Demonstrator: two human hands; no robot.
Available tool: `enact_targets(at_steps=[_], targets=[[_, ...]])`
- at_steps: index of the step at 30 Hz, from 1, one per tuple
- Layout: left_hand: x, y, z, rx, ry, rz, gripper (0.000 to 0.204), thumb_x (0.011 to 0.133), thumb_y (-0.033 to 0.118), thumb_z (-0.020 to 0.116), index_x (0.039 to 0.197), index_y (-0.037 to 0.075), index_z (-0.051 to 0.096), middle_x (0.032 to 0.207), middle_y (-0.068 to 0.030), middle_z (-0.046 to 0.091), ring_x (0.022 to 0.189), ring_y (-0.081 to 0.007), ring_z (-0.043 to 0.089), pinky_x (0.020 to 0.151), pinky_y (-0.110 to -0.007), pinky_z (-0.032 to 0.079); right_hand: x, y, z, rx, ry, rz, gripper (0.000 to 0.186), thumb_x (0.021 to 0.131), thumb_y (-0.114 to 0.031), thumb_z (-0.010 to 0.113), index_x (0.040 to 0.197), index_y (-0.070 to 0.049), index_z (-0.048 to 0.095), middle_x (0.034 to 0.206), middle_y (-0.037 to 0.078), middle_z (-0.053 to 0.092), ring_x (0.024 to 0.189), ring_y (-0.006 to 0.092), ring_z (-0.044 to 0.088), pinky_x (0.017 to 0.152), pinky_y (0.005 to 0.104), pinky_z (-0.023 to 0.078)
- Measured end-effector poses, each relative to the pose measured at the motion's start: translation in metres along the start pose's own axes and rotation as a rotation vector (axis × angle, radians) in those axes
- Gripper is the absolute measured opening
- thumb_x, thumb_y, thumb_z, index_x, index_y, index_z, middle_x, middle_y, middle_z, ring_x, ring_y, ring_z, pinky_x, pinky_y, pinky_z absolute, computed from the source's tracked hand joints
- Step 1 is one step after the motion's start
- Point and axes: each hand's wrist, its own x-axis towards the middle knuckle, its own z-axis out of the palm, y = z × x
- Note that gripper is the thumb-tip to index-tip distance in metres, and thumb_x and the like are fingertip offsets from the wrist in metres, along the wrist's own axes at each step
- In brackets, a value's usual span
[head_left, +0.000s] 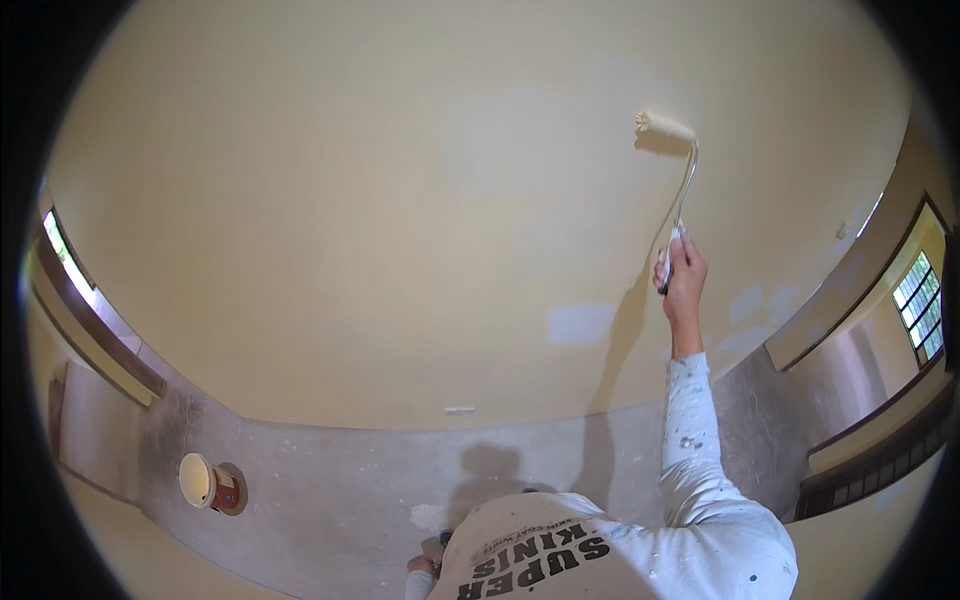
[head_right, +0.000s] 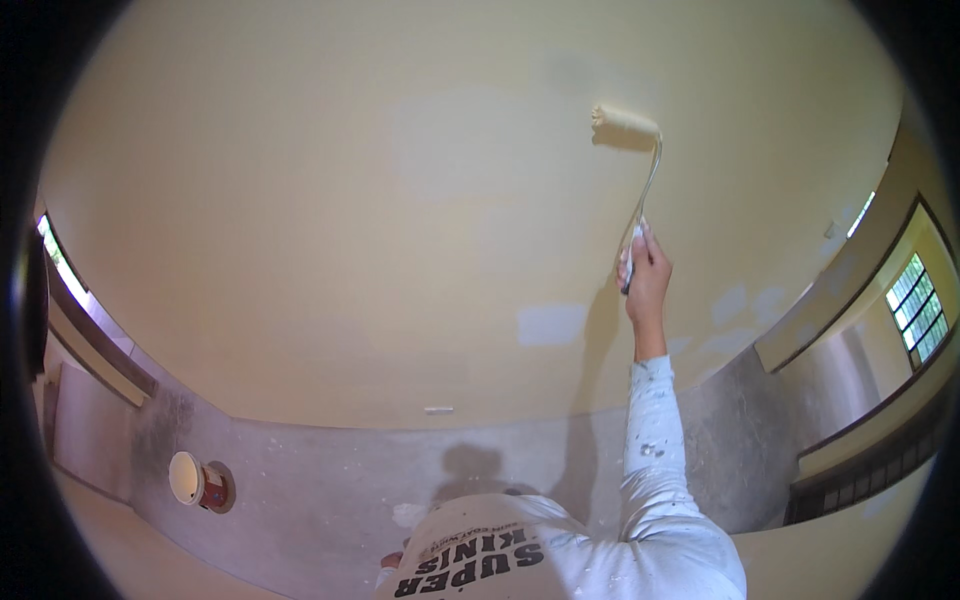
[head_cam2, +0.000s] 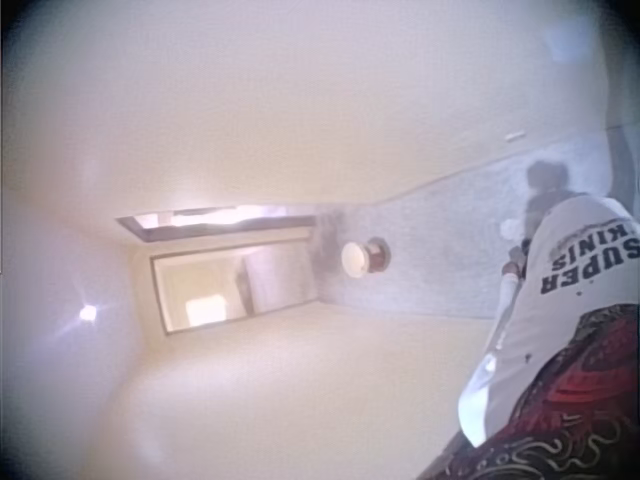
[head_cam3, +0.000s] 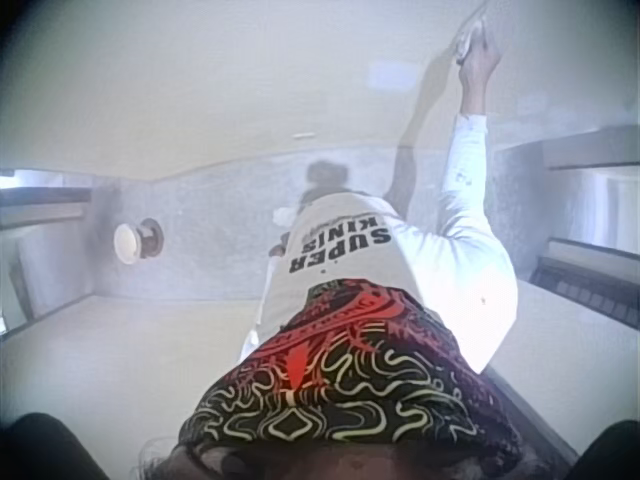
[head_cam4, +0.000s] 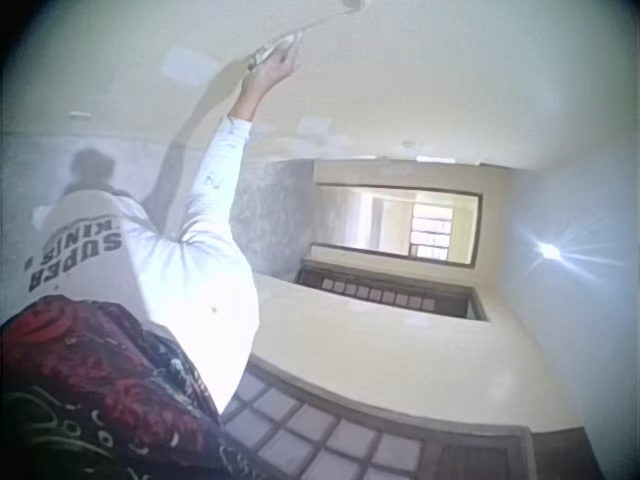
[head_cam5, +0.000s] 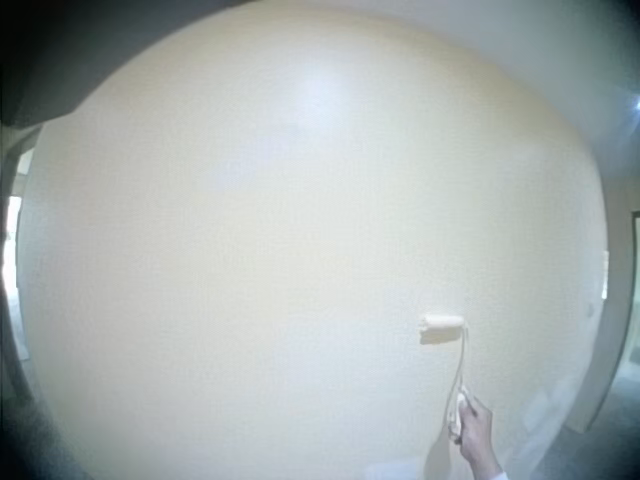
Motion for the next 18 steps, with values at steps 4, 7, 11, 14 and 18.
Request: enact_targets(at_steps=[4, 7, 11, 14, 18], targets=[[0.004, 0.004, 0.001, 0.003, 0.003, 0.0, 0.034, 0.087, 0.037, 0.06, 0.092, 0.005, 0.071, 0.093, -0.0189, 0.073, 0.079, -0.0354, 0.07, 0.067, -0.049, 0.055, 0.004, -0.011, 0.01, 0.012, -0.002, -0.038, 0.044, 0.107, -0.019, 0.054, 0.149, -0.005, 0.05, 0.074, 0.002, 0.053, 0.052, 0.0077, 0.047, 0.042, 0.0232, 0.038], [0.003, 0.001, -0.002, 0.002, 0.01, -0.015, 0.038, 0.087, 0.042, 0.06, 0.093, 0.006, 0.072, 0.094, -0.0183, 0.073, 0.081, -0.0353, 0.071, 0.069, -0.049, 0.055, 0.03, -0.041, 0.024, 0.044, -0.019, -0.085, 0.043, 0.107, -0.018, 0.052, 0.148, -0.004, 0.05, 0.074, 0.001, 0.053, 0.052, 0.0078, 0.047, 0.042, 0.0232, 0.038], [0.006, -0.006, -0.003, -0.016, 0.023, -0.02, 0.044, 0.087, 0.049, 0.061, 0.094, 0.008, 0.073, 0.097, -0.0175, 0.074, 0.083, -0.0351, 0.071, 0.072, -0.049, 0.056, 0.022, -0.033, 0.028, 0.008, -0.021, -0.07, 0.043, 0.107, -0.017, 0.052, 0.148, -0.004, 0.05, 0.073, 0.001, 0.052, 0.052, 0.0073, 0.046, 0.042, 0.0233, 0.038], [0.011, -0.003, 0.007, -0.058, 0.025, -0.005, 0.048, 0.088, 0.055, 0.062, 0.095, 0.009, 0.074, 0.099, -0.0169, 0.075, 0.085, -0.035, 0.072, 0.074, -0.049, 0.056, -0.014, -0.001, 0.019, -0.116, -0.038, -0.028, 0.044, 0.107, -0.02, 0.053, 0.15, -0.008, 0.049, 0.074, 0.001, 0.054, 0.052, 0.0072, 0.048, 0.042, 0.0228, 0.038], [-0.009, -0.018, 0.018, -0.222, 0.024, -0.013, 0.053, 0.088, 0.062, 0.063, 0.096, 0.011, 0.076, 0.101, -0.0161, 0.076, 0.087, -0.0348, 0.072, 0.077, -0.049, 0.056, -0.022, -0.013, 0.04, -0.096, -0.072, -0.034, 0.044, 0.107, -0.02, 0.053, 0.149, -0.006, 0.05, 0.074, 0.0, 0.053, 0.053, 0.0067, 0.048, 0.042, 0.0223, 0.038]])
